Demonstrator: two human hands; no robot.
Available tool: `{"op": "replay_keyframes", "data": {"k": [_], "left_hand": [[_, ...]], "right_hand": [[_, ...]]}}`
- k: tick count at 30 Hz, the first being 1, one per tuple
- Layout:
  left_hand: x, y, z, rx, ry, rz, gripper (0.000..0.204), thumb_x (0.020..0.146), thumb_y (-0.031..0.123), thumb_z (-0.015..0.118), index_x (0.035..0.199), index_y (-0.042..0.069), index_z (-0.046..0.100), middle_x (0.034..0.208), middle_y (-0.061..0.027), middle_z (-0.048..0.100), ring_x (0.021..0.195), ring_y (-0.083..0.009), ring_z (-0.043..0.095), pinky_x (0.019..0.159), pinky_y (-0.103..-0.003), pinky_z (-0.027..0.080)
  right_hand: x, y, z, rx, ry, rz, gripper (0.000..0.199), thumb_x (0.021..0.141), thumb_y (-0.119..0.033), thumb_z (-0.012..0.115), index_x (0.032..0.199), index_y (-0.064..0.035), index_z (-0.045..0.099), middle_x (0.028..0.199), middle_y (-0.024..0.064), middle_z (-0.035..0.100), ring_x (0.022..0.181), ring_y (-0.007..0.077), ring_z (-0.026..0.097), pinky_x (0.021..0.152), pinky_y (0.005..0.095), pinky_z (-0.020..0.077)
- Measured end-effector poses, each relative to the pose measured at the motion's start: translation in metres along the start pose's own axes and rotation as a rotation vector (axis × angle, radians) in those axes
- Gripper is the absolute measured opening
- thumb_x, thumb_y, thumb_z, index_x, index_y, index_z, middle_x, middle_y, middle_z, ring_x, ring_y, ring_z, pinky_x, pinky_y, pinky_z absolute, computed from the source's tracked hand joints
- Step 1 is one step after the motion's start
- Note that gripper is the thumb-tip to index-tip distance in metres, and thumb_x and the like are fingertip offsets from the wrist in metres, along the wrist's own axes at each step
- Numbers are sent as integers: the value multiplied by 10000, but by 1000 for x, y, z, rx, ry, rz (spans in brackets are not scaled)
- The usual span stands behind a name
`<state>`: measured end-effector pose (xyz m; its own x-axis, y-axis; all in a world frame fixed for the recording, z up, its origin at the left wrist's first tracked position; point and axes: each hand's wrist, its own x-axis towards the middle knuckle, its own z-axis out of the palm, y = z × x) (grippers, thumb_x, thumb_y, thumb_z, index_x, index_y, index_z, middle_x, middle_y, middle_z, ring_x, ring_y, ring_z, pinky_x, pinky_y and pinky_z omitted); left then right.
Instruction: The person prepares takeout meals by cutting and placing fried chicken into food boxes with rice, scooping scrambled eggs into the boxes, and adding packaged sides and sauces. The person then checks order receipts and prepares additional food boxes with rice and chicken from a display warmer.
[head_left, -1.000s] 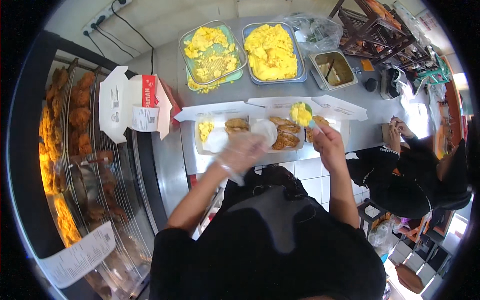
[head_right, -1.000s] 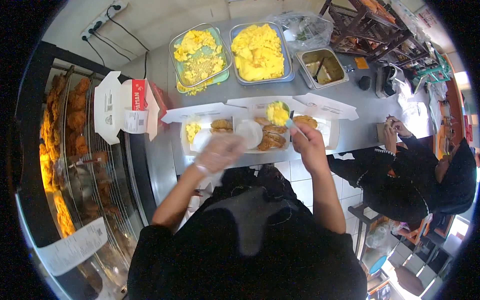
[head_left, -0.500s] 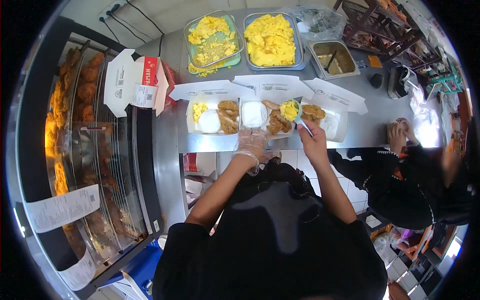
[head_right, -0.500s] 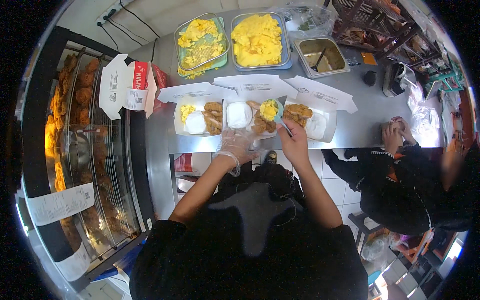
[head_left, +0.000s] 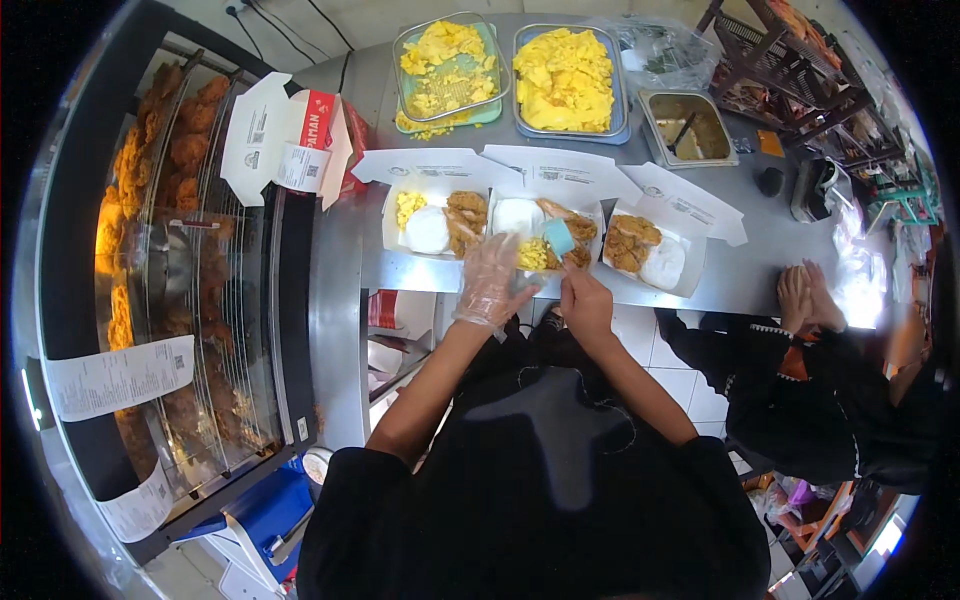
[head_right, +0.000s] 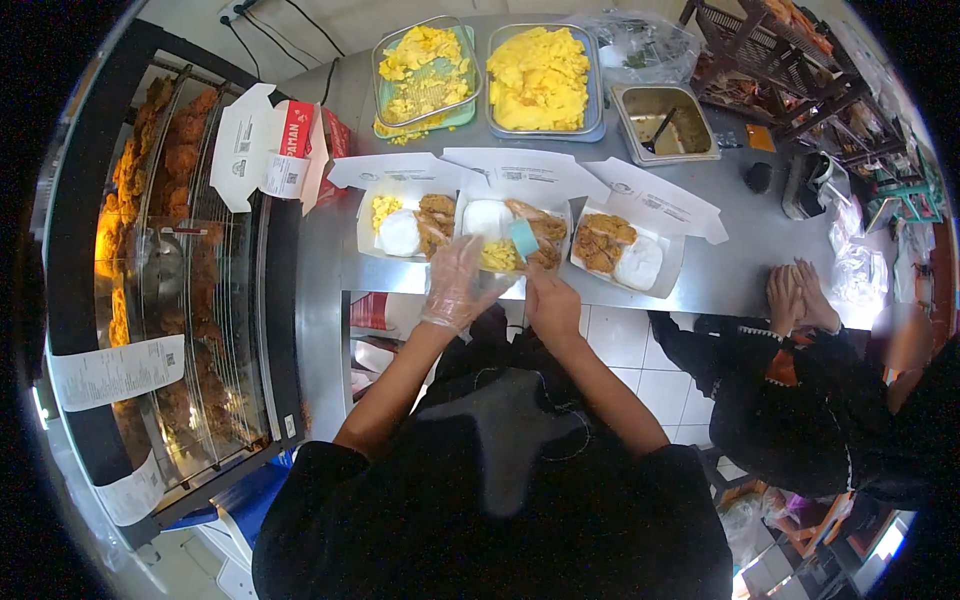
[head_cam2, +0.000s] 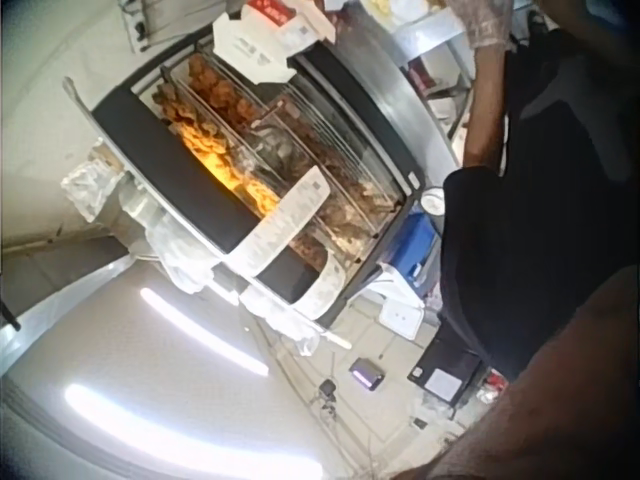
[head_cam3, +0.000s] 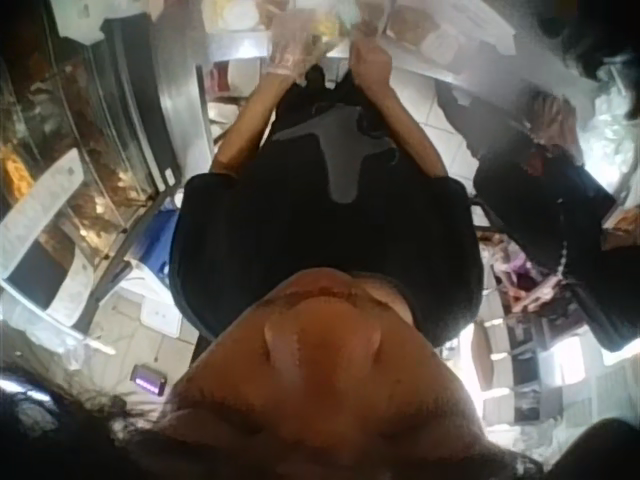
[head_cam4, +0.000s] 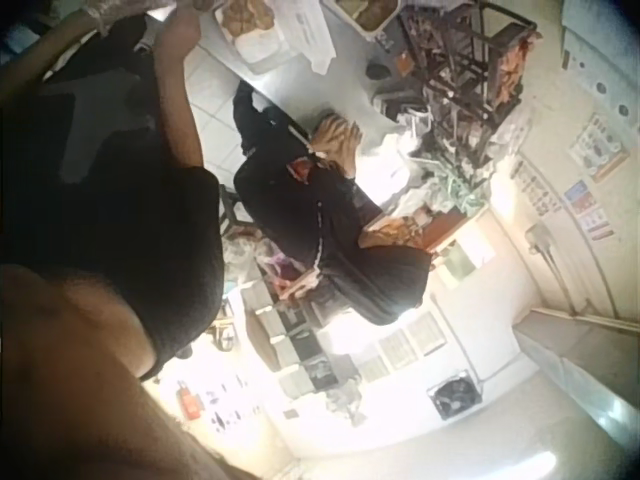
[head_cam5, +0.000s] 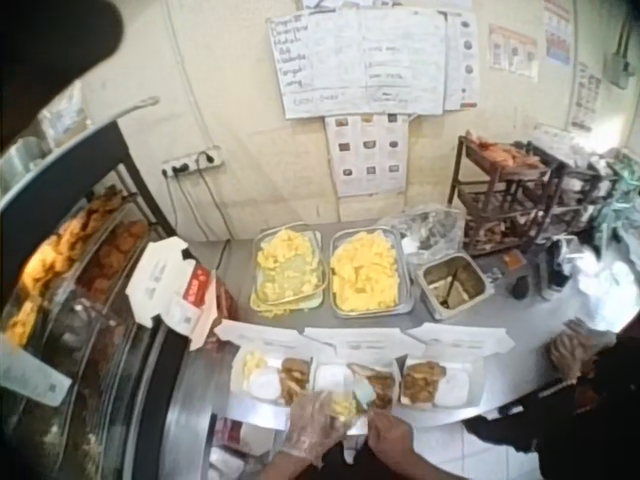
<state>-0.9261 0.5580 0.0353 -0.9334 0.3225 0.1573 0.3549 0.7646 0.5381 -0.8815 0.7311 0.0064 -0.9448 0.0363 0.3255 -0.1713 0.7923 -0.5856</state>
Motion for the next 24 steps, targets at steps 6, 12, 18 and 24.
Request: {"op": "replay_keyframes", "data": {"k": [6,12,18,24], "left_hand": [[3,-9,-14,349,-99,155,517,707,487,634,1117,175,597,1233,-173,439,1141,-372,373,986,-524,247],[27,-20,-88,-112,214,347,291,647,179,743,912,93,662,1040,-99,556,939,-293,531,842,-434,407],[149,-113,-199,-53,348,101,200,771,175,589,910,37,626,971,-136,617,932,-326,576,810,-407,449],[261,-236,-119,348,-414,-148,282,820,137,459,1016,0,609,984,-219,614,930,-340,598,854,-392,456]], "right_hand": [[15,6,-19,375,-9,240,203,847,-103,566,1003,19,609,721,147,611,611,200,604,548,303,455],[84,-17,-83,801,34,395,240,902,-166,539,1041,21,595,670,-59,478,590,25,377,524,188,307],[266,-49,-90,241,-214,-62,230,889,-153,525,1035,9,597,606,97,550,557,141,527,524,293,415],[409,-68,76,-502,-323,-427,118,760,-85,503,798,-37,604,770,184,633,702,337,634,607,441,501]]}}
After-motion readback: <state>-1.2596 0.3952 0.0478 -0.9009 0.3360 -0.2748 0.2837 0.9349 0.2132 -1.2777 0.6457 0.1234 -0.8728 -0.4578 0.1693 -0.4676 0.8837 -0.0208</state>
